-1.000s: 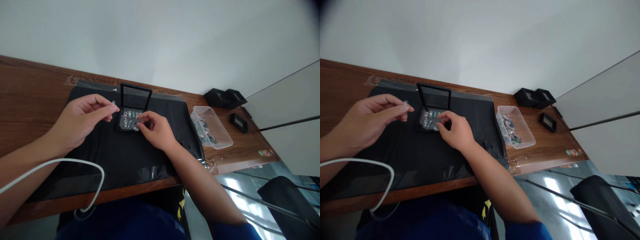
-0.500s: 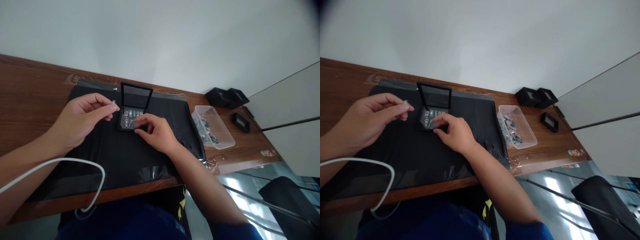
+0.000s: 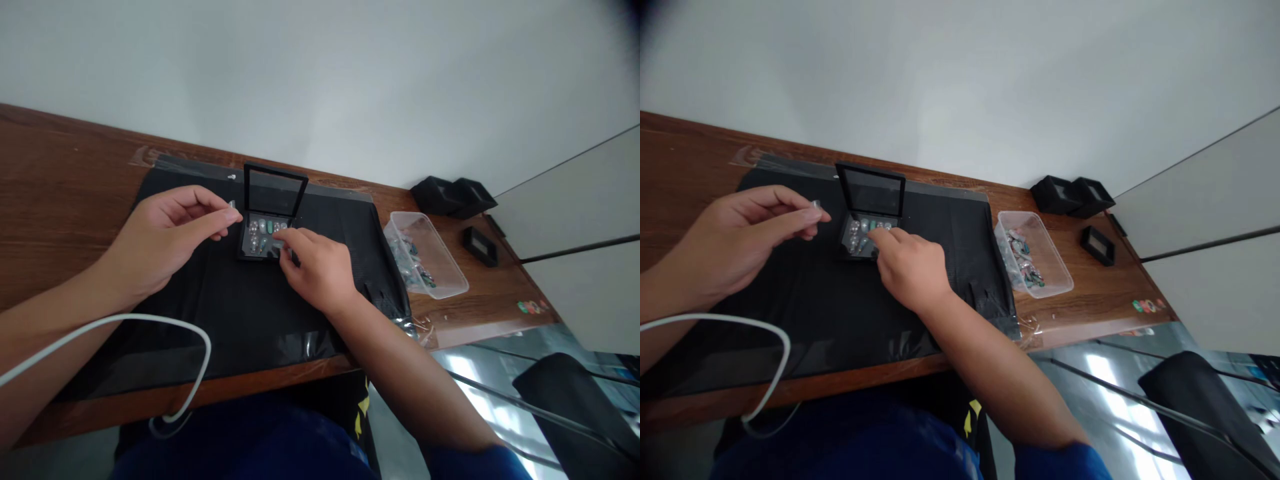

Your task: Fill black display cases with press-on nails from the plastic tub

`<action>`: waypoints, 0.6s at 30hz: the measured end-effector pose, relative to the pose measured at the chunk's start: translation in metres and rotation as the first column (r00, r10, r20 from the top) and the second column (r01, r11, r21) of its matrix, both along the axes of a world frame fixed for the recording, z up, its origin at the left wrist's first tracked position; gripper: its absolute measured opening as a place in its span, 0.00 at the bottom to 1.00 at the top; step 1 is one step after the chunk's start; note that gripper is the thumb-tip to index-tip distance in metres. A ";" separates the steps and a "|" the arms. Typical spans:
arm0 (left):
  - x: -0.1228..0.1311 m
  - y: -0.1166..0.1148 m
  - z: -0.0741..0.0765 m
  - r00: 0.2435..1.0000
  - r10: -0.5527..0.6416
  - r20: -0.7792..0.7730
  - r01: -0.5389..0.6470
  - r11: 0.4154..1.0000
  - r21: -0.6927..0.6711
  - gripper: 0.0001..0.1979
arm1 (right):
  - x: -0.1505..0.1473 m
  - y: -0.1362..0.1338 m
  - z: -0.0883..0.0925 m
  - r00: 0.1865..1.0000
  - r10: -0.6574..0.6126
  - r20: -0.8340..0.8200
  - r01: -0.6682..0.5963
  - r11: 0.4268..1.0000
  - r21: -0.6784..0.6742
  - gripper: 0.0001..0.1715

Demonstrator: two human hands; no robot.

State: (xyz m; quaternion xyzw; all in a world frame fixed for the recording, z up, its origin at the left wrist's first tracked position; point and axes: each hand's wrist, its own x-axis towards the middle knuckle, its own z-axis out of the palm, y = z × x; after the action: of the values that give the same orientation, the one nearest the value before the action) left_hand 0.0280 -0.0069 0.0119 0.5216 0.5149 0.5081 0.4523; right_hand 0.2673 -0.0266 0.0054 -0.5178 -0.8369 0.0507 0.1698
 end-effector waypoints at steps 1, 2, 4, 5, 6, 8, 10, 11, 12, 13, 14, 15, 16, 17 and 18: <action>0.000 0.000 0.001 1.000 -0.005 0.001 0.005 1.000 0.008 0.10 | -0.003 -0.002 0.003 0.997 0.017 0.074 -0.018 1.000 0.005 0.22; 0.001 -0.001 0.001 1.000 -0.010 -0.001 0.010 1.000 0.015 0.10 | -0.006 -0.004 0.006 0.990 0.035 0.138 -0.036 0.999 0.001 0.22; 0.001 -0.001 0.002 1.000 -0.014 -0.011 0.014 0.999 0.031 0.10 | -0.009 -0.007 0.011 0.972 0.069 0.224 -0.066 0.998 -0.021 0.22; 0.001 -0.001 0.002 1.000 -0.013 -0.017 0.013 0.999 0.035 0.10 | -0.010 -0.008 0.012 0.967 0.081 0.243 -0.076 0.997 -0.031 0.22; 0.001 -0.001 0.002 1.000 -0.009 -0.021 0.010 0.999 0.038 0.11 | -0.009 -0.009 0.012 0.966 0.088 0.245 -0.083 0.996 -0.033 0.21; 0.000 -0.001 0.001 1.000 -0.003 -0.018 0.004 0.999 0.040 0.14 | -0.005 -0.009 0.009 0.972 0.100 0.210 -0.098 0.995 -0.022 0.22; 0.000 0.000 -0.001 1.000 0.000 -0.010 0.000 0.999 0.034 0.16 | 0.001 -0.008 0.004 0.984 0.118 0.136 -0.118 0.993 -0.009 0.23; 0.000 0.000 -0.001 1.000 0.005 -0.008 -0.005 1.000 0.031 0.17 | 0.003 -0.007 0.002 0.988 0.127 0.087 -0.127 0.992 -0.009 0.24; 0.000 0.000 -0.001 1.000 0.011 -0.007 -0.010 1.000 0.028 0.17 | 0.006 -0.005 0.000 0.991 0.132 0.031 -0.132 0.991 -0.016 0.24; 0.000 0.000 -0.002 1.000 0.014 -0.008 -0.014 1.000 0.021 0.17 | 0.008 -0.004 -0.001 0.992 0.126 -0.028 -0.127 0.992 -0.026 0.24; 0.001 0.001 -0.002 1.000 0.020 -0.010 -0.019 1.000 0.018 0.17 | 0.010 -0.002 -0.001 0.990 0.110 -0.083 -0.114 0.993 -0.037 0.24; 0.001 0.001 -0.002 1.000 0.023 -0.012 -0.023 1.000 0.016 0.16 | 0.011 0.000 -0.002 0.988 0.089 -0.127 -0.096 0.994 -0.049 0.23; 0.001 0.001 -0.002 1.000 0.024 -0.013 -0.024 1.000 0.016 0.16 | 0.012 0.002 -0.001 0.985 0.068 -0.159 -0.078 0.995 -0.061 0.23; 0.001 0.001 -0.002 1.000 0.021 -0.016 -0.021 1.000 0.016 0.15 | 0.013 0.003 -0.001 0.984 0.048 -0.174 -0.061 0.996 -0.070 0.23; 0.001 0.001 -0.002 1.000 0.020 -0.017 -0.019 1.000 0.019 0.15 | 0.013 0.004 0.000 0.984 0.037 -0.175 -0.051 0.996 -0.077 0.23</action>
State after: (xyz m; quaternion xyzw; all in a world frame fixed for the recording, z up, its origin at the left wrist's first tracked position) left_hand 0.0290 -0.0063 0.0100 0.5253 0.5190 0.5128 0.4378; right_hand 0.2803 -0.0224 0.0050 -0.4993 -0.8274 0.1335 0.2197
